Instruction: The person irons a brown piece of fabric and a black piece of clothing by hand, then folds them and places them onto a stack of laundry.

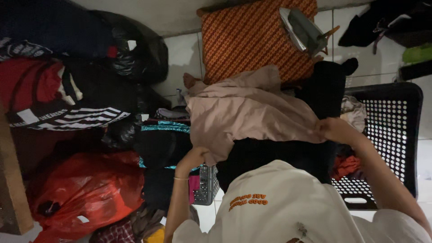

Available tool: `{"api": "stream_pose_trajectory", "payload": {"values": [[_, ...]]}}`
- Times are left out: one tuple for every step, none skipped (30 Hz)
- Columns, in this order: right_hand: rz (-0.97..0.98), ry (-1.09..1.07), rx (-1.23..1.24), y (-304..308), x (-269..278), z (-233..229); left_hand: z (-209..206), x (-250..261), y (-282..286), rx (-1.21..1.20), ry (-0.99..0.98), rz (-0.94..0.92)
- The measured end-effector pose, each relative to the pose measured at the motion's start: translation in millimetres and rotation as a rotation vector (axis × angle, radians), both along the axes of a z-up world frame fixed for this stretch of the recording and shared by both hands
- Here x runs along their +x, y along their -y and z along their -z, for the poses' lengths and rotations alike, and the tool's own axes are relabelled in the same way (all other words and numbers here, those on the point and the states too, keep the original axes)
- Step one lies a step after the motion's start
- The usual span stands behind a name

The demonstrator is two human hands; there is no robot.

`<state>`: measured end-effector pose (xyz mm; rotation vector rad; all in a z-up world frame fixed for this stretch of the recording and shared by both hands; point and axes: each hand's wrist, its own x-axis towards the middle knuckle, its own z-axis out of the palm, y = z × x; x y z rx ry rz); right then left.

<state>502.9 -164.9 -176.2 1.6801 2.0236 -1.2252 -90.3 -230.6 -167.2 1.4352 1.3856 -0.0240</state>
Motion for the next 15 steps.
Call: {"api": "stream_pose_trajectory", "payload": {"values": [[0.059,0.074,0.038,5,-3,-1,1,6,2,0.032,0.003,0.006],[0.119,0.147,0.075,11,-13,-4,0,10,3,0.016,0.013,0.001],[0.178,0.220,0.112,15,-24,-9,-3,13,3,0.000,0.023,-0.004],[0.167,0.241,0.169,17,-32,-17,-6,16,1,-0.013,0.032,-0.009],[0.155,0.262,0.226,18,-40,-25,-9,19,-2,-0.005,0.032,-0.006],[0.141,0.283,0.283,18,-45,-32,-11,22,-3,0.001,0.031,-0.005],[0.141,0.205,0.400,18,-49,-39,-14,24,-5,0.008,0.030,-0.003],[0.140,0.127,0.516,17,-52,-44,-16,26,-5,-0.045,-0.001,-0.013],[0.139,0.048,0.633,17,-55,-47,-17,26,-6,-0.098,-0.033,-0.023],[0.142,-0.002,0.626,15,-58,-48,-17,27,-7,-0.150,-0.065,-0.031],[0.145,-0.052,0.620,13,-60,-48,-15,29,-8,-0.128,-0.069,-0.014],[0.147,-0.104,0.613,10,-60,-45,-11,31,-8,-0.105,-0.075,0.003],[0.151,-0.102,0.560,8,-59,-41,-9,32,-8,-0.083,-0.080,0.019],[0.154,-0.101,0.507,4,-59,-35,-8,31,-6,-0.089,-0.060,0.002],[0.157,-0.099,0.455,1,-58,-29,-6,30,-5,-0.096,-0.039,-0.015]]}}
